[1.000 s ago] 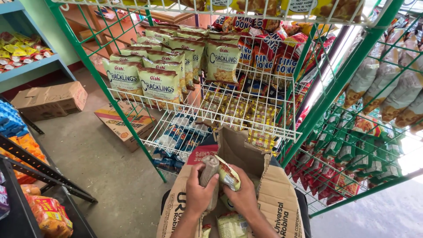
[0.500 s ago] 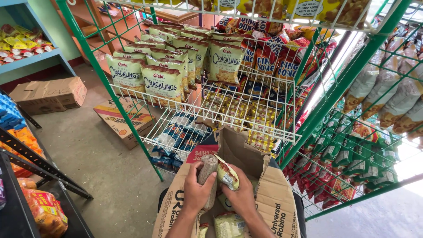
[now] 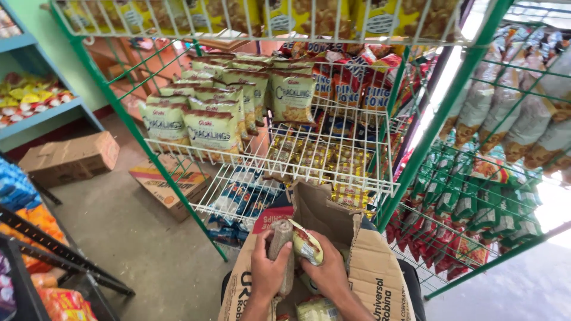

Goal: Wiping bags of snacks with a cloth and arranging them on a retail display rack.

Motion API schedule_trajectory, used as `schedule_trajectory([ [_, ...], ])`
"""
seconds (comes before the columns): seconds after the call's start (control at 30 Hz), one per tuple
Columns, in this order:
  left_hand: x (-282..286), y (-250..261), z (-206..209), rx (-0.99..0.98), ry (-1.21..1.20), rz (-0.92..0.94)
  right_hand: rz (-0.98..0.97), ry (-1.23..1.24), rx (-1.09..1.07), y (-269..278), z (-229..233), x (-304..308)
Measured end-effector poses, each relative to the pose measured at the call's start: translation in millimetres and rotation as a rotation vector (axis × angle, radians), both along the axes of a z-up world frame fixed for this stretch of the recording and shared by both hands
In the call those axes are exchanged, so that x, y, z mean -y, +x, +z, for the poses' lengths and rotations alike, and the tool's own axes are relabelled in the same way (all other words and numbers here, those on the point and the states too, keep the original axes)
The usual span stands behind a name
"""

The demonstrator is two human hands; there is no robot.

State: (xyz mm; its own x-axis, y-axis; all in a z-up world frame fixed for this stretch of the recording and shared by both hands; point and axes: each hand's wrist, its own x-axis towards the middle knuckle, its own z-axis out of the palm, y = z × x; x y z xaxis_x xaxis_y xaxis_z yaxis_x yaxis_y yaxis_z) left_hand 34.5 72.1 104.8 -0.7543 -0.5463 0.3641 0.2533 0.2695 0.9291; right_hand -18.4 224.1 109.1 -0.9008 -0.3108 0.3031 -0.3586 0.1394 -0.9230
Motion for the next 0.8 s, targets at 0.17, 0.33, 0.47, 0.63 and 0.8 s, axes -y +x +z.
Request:
schedule_trajectory([
  [0.17, 1.9, -2.1, 1.3, 0.010, 0.022, -0.003, 0.012, -0.006, -0.012, -0.2, 0.1, 0.6],
  [0.33, 1.8, -1.0, -2.0, -0.007, 0.014, 0.019, 0.044, 0.030, -0.005, -0.1, -1.2, -0.5],
  [0.47, 1.2, 1.4, 2.0, 0.006, 0.034, -0.009, 0.023, 0.037, -0.029, -1.5, -5.0, 0.5],
  [0.63, 0.2, -0.3, -1.2, 0.002, -0.003, -0.014, -0.005, 0.023, -0.017, -0.6, -2.6, -0.2],
  [0.8, 2.2, -3.6, -4.4, 0.018, 0.006, -0.004, -0.002, 0.029, 0.049, -1.0, 1.0, -0.7],
])
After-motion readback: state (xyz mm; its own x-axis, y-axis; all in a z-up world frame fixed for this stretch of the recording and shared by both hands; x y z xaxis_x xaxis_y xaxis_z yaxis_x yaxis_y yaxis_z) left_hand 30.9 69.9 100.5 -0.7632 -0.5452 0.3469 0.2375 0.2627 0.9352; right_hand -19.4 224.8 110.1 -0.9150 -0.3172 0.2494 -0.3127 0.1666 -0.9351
